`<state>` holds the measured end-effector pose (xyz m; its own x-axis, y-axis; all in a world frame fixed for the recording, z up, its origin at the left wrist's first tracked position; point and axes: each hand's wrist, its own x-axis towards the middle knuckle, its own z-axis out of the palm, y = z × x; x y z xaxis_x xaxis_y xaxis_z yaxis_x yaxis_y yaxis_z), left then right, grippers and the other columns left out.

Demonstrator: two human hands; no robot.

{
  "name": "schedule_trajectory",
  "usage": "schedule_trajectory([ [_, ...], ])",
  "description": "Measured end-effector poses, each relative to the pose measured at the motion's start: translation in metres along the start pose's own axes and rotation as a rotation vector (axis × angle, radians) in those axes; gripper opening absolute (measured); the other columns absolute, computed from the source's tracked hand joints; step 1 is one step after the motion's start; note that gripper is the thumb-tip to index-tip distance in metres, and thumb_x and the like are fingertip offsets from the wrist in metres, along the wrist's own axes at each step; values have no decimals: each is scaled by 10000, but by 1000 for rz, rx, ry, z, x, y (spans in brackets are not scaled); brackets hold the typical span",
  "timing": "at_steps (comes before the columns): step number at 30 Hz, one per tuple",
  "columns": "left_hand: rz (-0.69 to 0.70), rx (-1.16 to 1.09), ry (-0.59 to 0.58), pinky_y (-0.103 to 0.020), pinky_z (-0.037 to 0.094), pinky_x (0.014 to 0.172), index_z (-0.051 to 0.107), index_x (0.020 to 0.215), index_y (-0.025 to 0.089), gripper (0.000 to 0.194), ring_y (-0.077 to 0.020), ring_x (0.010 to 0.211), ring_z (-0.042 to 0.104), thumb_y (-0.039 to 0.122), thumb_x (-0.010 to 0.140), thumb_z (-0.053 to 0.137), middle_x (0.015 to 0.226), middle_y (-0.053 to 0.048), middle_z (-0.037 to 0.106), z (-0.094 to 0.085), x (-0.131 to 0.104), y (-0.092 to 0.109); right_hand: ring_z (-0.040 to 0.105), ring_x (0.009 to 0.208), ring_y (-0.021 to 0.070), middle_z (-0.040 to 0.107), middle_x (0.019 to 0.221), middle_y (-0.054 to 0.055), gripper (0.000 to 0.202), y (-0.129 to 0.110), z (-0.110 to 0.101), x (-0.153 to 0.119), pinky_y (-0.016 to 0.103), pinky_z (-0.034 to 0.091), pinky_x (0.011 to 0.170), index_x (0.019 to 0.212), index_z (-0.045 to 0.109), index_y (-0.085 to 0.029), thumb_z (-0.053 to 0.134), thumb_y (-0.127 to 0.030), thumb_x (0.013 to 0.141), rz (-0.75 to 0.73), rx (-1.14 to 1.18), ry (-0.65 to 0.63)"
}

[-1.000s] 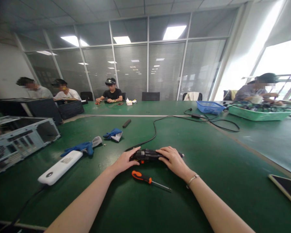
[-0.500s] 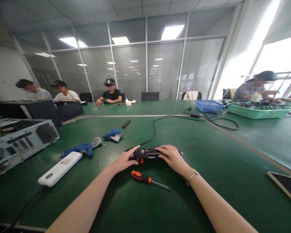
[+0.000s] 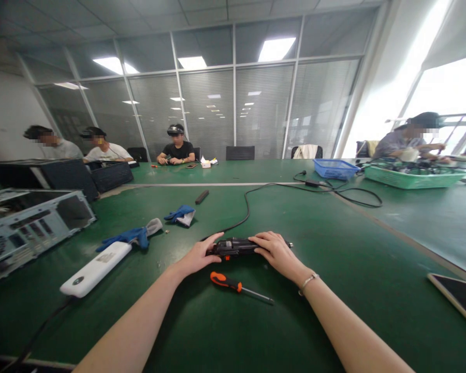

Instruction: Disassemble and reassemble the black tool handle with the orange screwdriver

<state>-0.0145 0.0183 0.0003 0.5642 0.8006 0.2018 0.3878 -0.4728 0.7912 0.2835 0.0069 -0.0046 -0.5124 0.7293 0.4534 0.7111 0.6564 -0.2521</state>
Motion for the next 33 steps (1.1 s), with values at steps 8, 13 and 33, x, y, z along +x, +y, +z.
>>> schedule_trajectory([
  [8,17,126,18,-384,366,1061,397,1395,234,743,-262,1197,531,151,724,703,1330,-60,552,-2,-1,3,548,1058,245,609,1195,85,364,-9,1,4,448,443,912,1295,530,-301,448,-310,940,-15,-12,2],
  [13,10,106,6,-378,400,1032,386,1401,228,756,-253,1142,572,127,719,696,1254,-66,607,-2,-2,5,547,1053,245,614,1186,81,366,-11,-2,6,450,433,910,1297,526,-309,451,-301,938,-34,-62,0],
  [33,43,-72,-86,-367,429,1001,478,1318,196,641,-232,1114,594,47,721,656,1200,-79,634,-7,-3,2,555,1036,235,616,1177,74,356,-7,-9,7,432,445,905,1286,542,-312,441,-326,945,-62,-40,-46],
])
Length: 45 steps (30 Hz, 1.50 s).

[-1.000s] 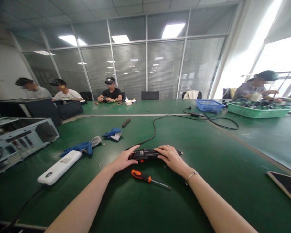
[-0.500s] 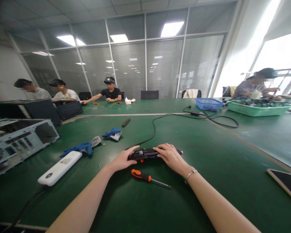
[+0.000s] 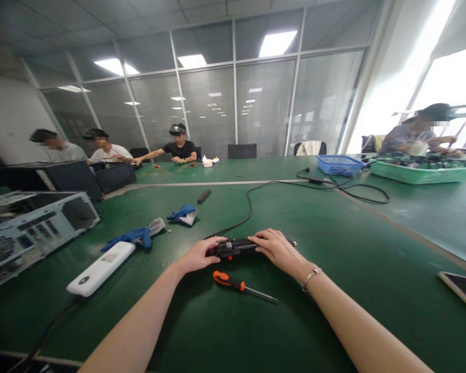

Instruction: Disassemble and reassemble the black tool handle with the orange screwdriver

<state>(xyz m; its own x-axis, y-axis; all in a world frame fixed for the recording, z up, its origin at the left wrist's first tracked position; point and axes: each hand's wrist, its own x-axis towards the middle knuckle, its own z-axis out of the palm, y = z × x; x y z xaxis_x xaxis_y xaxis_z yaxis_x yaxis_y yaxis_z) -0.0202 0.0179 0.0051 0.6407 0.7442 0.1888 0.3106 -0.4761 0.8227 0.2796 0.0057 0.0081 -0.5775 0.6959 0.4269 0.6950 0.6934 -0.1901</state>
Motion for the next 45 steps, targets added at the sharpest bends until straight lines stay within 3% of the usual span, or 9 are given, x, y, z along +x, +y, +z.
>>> schedule_trajectory([
  [9,-28,139,1,-356,412,1011,511,1323,213,608,-232,1125,584,85,742,637,1267,-50,607,-4,2,13,550,1045,243,609,1188,76,363,1,-2,0,433,445,912,1290,541,-303,410,-346,955,33,25,-35],
  [16,-26,262,14,-391,361,1061,435,1387,220,654,-252,1218,525,127,771,633,1360,-71,528,-3,2,13,544,1069,245,604,1207,78,370,3,4,-2,447,431,924,1308,518,-307,404,-327,957,44,-9,-13],
  [34,63,248,1,-373,332,1087,404,1402,271,681,-224,1257,487,81,782,612,1398,-38,490,-2,0,5,552,1037,233,616,1175,86,354,-1,-2,-2,435,427,917,1284,535,-283,439,-261,944,-40,-154,69],
  [42,75,257,15,-373,354,1067,438,1385,215,674,-242,1230,513,75,753,628,1366,-74,523,-2,1,1,548,1037,232,615,1174,86,358,-2,3,-2,435,429,914,1287,531,-281,443,-247,941,-52,-170,73],
  [45,44,186,15,-366,393,1031,378,1418,202,723,-232,1172,561,47,749,606,1311,-84,572,-1,1,-1,555,1023,227,617,1175,84,363,-1,5,-3,426,435,905,1289,529,-288,451,-248,937,-49,-173,71],
])
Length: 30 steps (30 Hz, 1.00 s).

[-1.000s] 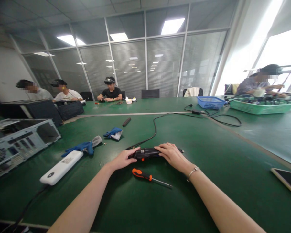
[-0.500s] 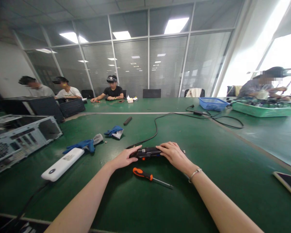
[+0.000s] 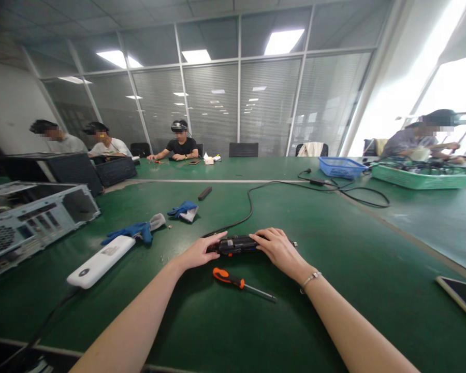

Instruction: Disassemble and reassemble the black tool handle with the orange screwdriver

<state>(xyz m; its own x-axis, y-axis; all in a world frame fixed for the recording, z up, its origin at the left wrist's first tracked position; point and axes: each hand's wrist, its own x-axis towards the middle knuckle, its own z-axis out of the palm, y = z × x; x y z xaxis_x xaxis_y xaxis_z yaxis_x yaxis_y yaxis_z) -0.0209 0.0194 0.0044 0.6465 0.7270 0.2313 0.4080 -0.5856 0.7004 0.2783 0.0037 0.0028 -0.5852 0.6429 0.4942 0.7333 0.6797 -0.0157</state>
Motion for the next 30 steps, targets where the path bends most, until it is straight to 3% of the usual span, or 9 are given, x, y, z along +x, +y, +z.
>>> schedule_trajectory([
  [3,-46,-84,-13,-357,421,1000,282,1458,189,777,-219,1124,595,30,757,579,1237,-93,624,2,0,-2,563,1008,224,622,1164,84,359,0,1,-1,417,444,887,1288,530,-290,449,-256,940,14,2,-6],
  [9,-97,-140,-1,-367,406,1013,248,1468,187,805,-231,1135,592,40,755,592,1244,-116,617,3,-1,-2,567,997,229,627,1148,92,352,-3,0,-2,416,454,861,1282,538,-288,436,-267,945,33,20,-20],
  [30,-81,-175,6,-388,400,1023,296,1450,203,785,-239,1145,586,23,753,607,1234,-115,621,2,-1,3,568,1003,228,621,1156,80,352,-1,-3,-2,413,456,855,1287,533,-301,429,-318,951,82,105,-60],
])
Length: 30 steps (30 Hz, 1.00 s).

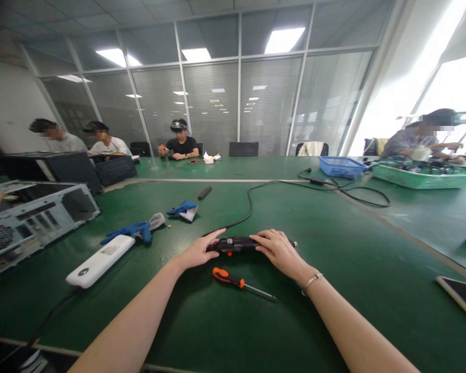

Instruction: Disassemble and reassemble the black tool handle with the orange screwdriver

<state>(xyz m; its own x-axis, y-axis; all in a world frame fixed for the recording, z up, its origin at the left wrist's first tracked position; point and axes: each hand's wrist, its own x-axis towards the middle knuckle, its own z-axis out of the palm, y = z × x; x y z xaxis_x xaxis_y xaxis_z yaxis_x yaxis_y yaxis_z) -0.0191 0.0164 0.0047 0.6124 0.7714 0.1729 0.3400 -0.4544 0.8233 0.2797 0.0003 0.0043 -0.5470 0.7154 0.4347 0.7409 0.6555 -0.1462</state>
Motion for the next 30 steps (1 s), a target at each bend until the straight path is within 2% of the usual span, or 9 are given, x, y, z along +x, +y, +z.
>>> schedule_trajectory([
  [6,-6,23,17,-374,427,995,300,1447,200,793,-239,1129,591,22,740,611,1240,-107,611,-1,-3,7,582,982,228,627,1140,81,353,2,-2,0,401,481,828,1284,538,-303,432,-324,947,31,-7,50],
  [13,15,120,58,-378,408,1018,358,1422,216,795,-241,1128,578,34,704,647,1281,-81,583,-1,-1,-1,562,1007,229,615,1152,87,357,-10,4,3,414,458,857,1301,515,-289,426,-304,955,-26,6,34],
  [17,29,93,69,-361,410,1014,363,1415,201,791,-230,1120,580,14,699,643,1254,-85,600,-1,0,-4,557,1008,227,616,1149,89,355,-13,4,4,410,450,867,1293,523,-280,441,-280,948,-38,-16,43],
  [22,34,158,108,-380,417,1001,551,1238,190,599,-254,1098,580,53,674,698,1225,-78,609,-3,1,-6,564,989,229,624,1132,93,357,-15,1,4,411,456,854,1288,531,-280,451,-276,940,-53,-27,54],
  [30,71,196,124,-385,415,1004,559,1216,196,574,-249,1094,576,66,675,699,1200,-67,618,-2,1,-8,565,985,233,629,1130,94,366,-18,1,5,430,450,872,1292,531,-289,447,-257,937,-70,-49,86],
])
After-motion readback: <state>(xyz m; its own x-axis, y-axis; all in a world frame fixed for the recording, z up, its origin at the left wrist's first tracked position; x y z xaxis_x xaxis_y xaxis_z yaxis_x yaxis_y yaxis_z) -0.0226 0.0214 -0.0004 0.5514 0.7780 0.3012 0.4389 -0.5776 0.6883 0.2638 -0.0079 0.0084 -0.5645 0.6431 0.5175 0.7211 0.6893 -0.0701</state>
